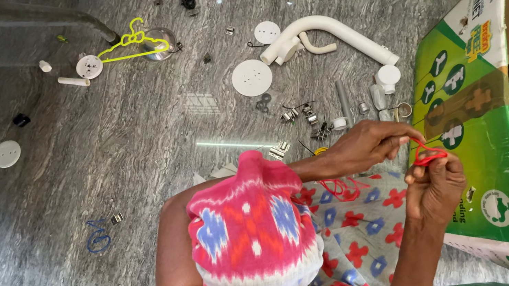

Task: The person sits on the floor and organizes electrical components. They untangle and coil red and yellow wires, then handle small metal clips and a roll of white tape, arranging them on the floor.

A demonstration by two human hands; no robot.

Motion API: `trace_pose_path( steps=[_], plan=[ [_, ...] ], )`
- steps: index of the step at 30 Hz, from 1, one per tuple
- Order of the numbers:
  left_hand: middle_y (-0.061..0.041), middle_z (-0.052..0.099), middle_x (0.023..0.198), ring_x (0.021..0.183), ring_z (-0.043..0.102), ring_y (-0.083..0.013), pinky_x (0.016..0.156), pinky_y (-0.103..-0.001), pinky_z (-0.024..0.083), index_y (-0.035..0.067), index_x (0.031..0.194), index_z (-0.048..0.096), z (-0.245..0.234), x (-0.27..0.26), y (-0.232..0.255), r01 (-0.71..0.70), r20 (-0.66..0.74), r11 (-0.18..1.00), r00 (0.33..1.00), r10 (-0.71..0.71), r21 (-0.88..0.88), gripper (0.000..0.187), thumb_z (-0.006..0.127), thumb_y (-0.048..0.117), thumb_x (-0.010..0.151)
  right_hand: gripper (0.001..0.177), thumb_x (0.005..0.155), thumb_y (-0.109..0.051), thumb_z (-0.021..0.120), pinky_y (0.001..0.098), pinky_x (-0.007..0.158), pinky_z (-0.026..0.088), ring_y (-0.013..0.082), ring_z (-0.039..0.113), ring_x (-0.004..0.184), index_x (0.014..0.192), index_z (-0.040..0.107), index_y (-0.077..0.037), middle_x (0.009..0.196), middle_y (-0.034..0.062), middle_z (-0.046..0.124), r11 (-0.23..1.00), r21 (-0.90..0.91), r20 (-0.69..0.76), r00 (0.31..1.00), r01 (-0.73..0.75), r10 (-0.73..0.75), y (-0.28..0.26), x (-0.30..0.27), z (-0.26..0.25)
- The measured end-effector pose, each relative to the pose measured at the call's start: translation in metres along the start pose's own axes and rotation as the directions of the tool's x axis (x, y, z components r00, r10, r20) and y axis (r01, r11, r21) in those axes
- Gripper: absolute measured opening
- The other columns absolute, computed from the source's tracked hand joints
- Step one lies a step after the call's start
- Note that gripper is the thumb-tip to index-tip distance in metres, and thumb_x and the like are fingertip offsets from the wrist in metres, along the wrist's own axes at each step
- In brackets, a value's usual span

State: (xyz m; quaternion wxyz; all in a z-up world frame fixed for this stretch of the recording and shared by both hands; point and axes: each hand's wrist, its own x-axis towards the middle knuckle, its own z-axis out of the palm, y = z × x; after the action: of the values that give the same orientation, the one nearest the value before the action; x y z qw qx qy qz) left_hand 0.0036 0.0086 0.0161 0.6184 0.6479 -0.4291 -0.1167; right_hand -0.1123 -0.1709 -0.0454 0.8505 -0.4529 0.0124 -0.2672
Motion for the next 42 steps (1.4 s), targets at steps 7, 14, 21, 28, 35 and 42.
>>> trace_pose_path(
  steps=[7,14,21,28,35,42],
  plan=[
    [-0.008,0.072,0.095,0.081,0.071,-0.0255,0.07,-0.04,0.054,0.013,0.117,0.065,-0.005,0.0,0.009,-0.242,-0.076,0.932,0.96,0.271,0.271,0.014,0.061,0.016,0.103,0.015,0.107,-0.017,0.07,0.0307,0.06,0.054,0.0181,0.064,0.074,0.112,0.067,-0.003,0.1,0.0128,0.07,0.999,0.048,0.063,0.998,-0.019,0.016,-0.003,-0.006,0.001],
    [-0.008,0.07,0.076,0.066,0.071,-0.0215,0.066,-0.039,0.056,0.009,0.121,0.068,0.002,-0.003,0.01,-0.031,0.07,0.994,0.997,0.024,0.102,0.022,0.06,0.016,0.102,0.014,0.11,-0.014,0.07,0.0322,0.067,0.057,0.0193,0.066,0.075,0.11,0.065,-0.001,0.096,0.0135,0.069,0.986,-0.047,-0.16,0.973,0.158,-0.164,0.003,-0.002,0.019],
    [-0.009,0.073,0.098,0.089,0.074,-0.023,0.077,-0.036,0.059,0.005,0.112,0.07,0.008,-0.006,0.002,-0.167,-0.062,0.976,0.982,0.177,0.141,0.024,0.073,0.02,0.093,0.018,0.118,-0.005,0.069,0.0283,0.079,0.054,0.0167,0.064,0.088,0.107,0.064,0.008,0.101,0.0124,0.068,0.873,-0.297,-0.136,0.887,0.388,-0.44,0.014,-0.003,0.048],
    [-0.009,0.066,0.103,0.096,0.069,-0.0299,0.079,-0.042,0.058,0.005,0.11,0.068,0.0,-0.005,0.006,-0.176,-0.02,0.87,0.978,0.209,0.46,0.016,0.069,0.014,0.096,0.016,0.102,-0.003,0.071,0.0328,0.081,0.058,0.0229,0.065,0.093,0.115,0.066,0.005,0.108,0.013,0.062,0.642,-0.68,0.138,0.921,0.355,-0.364,-0.026,-0.006,0.096],
    [-0.009,0.064,0.109,0.108,0.067,-0.0292,0.08,-0.041,0.058,0.004,0.108,0.066,-0.009,-0.004,0.006,-0.271,0.181,0.69,0.963,0.202,0.671,0.029,0.066,0.003,0.079,0.032,0.093,0.001,0.082,0.0381,0.086,0.053,0.0291,0.065,0.1,0.124,0.074,-0.003,0.106,0.0135,0.068,-0.045,-0.872,0.49,0.865,0.488,-0.105,-0.067,-0.011,0.111],
    [-0.009,0.066,0.102,0.099,0.069,-0.0317,0.081,-0.044,0.057,0.007,0.103,0.068,-0.009,-0.001,-0.003,-0.129,0.063,0.827,0.992,0.113,0.547,0.016,0.07,0.013,0.089,0.016,0.101,0.001,0.083,0.0328,0.081,0.054,0.0231,0.069,0.091,0.115,0.075,0.0,0.103,0.0114,0.07,0.057,-0.865,0.487,0.861,0.499,-0.147,-0.061,-0.007,0.094]
  ],
)
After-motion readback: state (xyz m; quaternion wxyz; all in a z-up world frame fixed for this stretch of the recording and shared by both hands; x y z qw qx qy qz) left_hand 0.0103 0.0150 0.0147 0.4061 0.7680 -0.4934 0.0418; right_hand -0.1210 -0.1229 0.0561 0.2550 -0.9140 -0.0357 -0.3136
